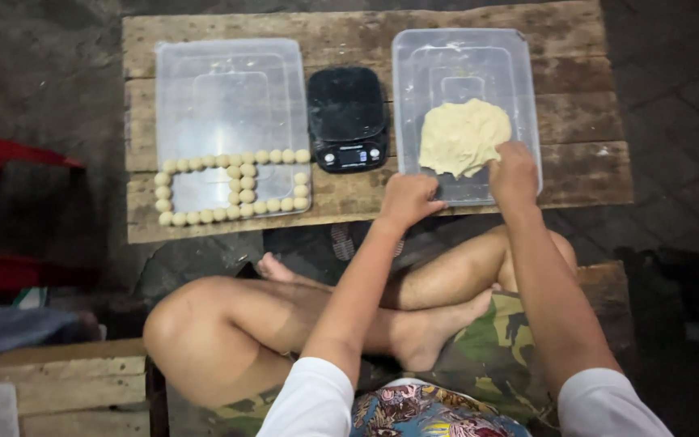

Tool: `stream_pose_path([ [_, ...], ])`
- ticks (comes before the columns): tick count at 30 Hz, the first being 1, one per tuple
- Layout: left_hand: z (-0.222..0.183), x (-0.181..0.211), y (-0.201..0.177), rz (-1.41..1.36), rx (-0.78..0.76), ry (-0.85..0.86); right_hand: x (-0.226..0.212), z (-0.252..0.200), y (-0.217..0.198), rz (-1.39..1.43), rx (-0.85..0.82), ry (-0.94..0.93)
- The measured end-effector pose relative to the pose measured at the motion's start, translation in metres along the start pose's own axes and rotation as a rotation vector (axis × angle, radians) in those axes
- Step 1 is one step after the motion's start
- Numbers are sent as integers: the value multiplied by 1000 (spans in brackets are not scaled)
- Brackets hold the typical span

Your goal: Portioning dough by weight using a digital scale and rolling it into small balls.

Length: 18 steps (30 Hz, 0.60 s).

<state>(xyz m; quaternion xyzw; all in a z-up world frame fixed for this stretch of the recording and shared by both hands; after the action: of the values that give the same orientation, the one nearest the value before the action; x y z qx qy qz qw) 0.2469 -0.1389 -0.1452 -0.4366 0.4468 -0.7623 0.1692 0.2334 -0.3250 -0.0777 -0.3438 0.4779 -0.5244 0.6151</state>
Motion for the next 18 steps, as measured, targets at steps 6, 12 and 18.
stream_pose_path([
  [6, 6, -15, 23, 67, -1, -145, 1, -8, -9, -12, 79, -19],
  [12, 8, -21, 34, 83, 31, -179, 39, -21, 5, 112, 60, 189],
  [18, 5, -11, 18, 39, 40, -175, 23, -59, -5, 1218, 237, 528],
])
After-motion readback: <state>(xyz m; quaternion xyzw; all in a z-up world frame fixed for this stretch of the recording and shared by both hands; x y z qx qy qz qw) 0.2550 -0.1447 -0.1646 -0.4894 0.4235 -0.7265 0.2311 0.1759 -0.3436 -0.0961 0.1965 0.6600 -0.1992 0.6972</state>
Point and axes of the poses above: each hand's wrist, its own z-axis towards the middle knuckle, its own y-axis out of the palm, x = y × z, the point moved 10 cm from there along z, towards the middle knuckle, and after that the axes turned 4 degrees about -y, right-handed, at the moved point
